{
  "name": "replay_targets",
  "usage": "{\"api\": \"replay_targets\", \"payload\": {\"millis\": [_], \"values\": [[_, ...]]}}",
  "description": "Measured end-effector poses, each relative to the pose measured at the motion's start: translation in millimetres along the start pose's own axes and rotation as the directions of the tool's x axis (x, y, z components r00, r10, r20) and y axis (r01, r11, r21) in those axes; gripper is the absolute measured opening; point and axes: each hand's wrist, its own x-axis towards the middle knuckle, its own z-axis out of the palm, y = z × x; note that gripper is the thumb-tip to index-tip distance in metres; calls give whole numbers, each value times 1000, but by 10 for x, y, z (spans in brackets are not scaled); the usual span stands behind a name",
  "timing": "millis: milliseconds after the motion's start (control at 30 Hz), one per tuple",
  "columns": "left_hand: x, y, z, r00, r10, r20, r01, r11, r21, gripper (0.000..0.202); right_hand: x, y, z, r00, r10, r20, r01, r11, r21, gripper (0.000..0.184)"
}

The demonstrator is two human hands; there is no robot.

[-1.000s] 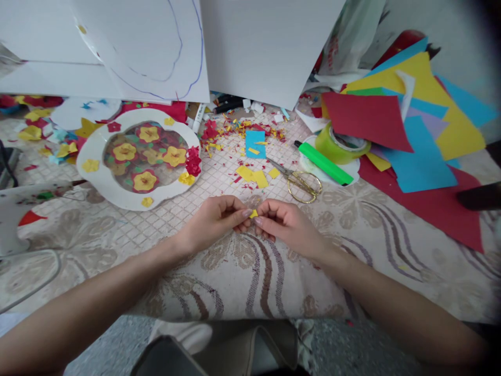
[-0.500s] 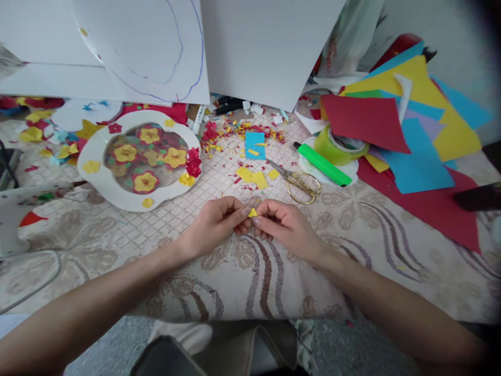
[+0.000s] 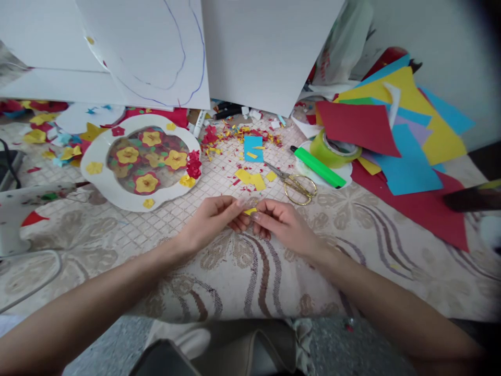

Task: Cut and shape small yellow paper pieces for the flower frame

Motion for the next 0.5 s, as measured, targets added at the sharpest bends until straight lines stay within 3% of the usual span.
{"api": "replay_targets", "payload": {"millis": [300,500], "values": [[-12,-30,3,995,94,-34,-89,989,121,26,7,-34,29,1000,-7,3,7,1000,9,30],[0,-50,19,995,85,-57,-82,995,52,27,27,20,17,997,-80,8,80,997,2,27]]}}
